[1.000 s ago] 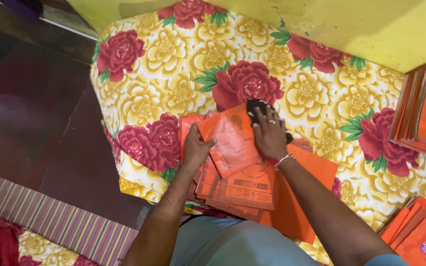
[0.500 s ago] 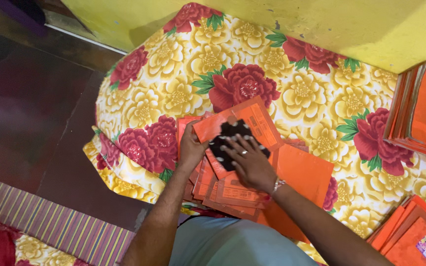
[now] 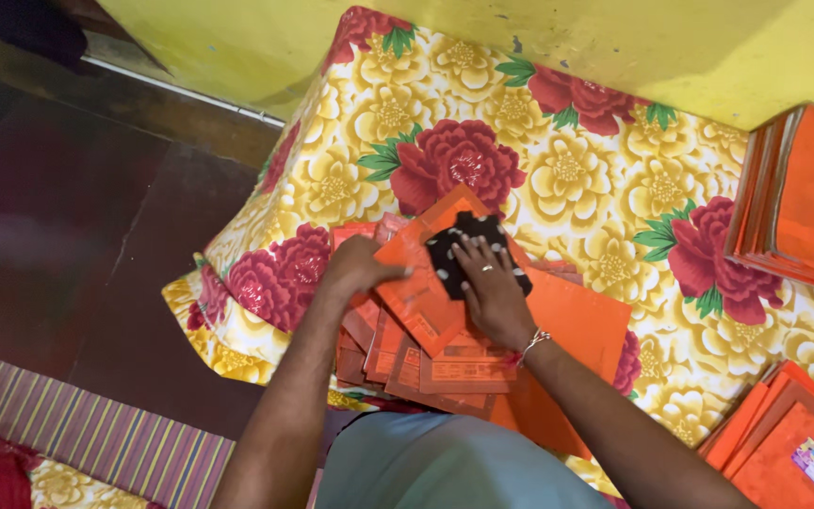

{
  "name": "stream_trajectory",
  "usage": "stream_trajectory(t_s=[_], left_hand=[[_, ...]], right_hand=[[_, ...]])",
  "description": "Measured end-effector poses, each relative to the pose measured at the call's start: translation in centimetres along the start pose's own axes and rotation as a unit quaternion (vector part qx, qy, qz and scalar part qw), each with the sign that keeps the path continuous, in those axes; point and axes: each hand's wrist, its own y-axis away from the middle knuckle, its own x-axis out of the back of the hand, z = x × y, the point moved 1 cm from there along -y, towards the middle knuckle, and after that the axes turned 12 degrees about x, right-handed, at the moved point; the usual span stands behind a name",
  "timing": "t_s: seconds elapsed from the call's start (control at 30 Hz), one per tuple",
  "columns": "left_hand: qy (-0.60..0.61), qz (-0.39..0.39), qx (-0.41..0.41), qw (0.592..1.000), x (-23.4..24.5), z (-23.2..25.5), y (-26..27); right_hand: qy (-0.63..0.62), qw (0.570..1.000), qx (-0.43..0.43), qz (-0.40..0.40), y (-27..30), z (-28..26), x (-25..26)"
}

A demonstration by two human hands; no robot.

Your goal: The person wipes orange paper envelopes with a black cloth, picking them up one by one and cleaning the surfaces before stacking them on a table.

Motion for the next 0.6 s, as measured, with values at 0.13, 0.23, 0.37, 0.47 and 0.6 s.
stream_trajectory(t_s=[0.13, 0.23, 0.37, 0.47, 0.6], left_hand=[[0.058, 0.062, -0.124, 0.989, -2.0, -0.2, -4.0], [0.111, 0.071, -0.137, 0.982, -3.2, -1.5, -5.1], [0.229, 0.099, -0.211, 0.945, -4.5, -4.6, -3.8], [0.249, 0.088, -0.115, 0.958, -4.5, -5.7, -2.7], [0.185, 0.043, -0.047, 0.981, -4.0, -4.3, -2.0]], right_hand=[[-0.06, 0.997, 0.038, -0.009, -0.5, -2.9, -0.4], [-0.045, 0.989, 0.112, -0.082, 0.0, -4.4, -0.4], [-0.022, 0.986, 0.112, -0.125, 0.6, -3.2, 0.3], [-0.018, 0.996, 0.035, -0.08, 0.9, -0.7, 1.3], [-0.021, 0.999, -0.029, -0.001, -0.3, 2.0, 1.3]])
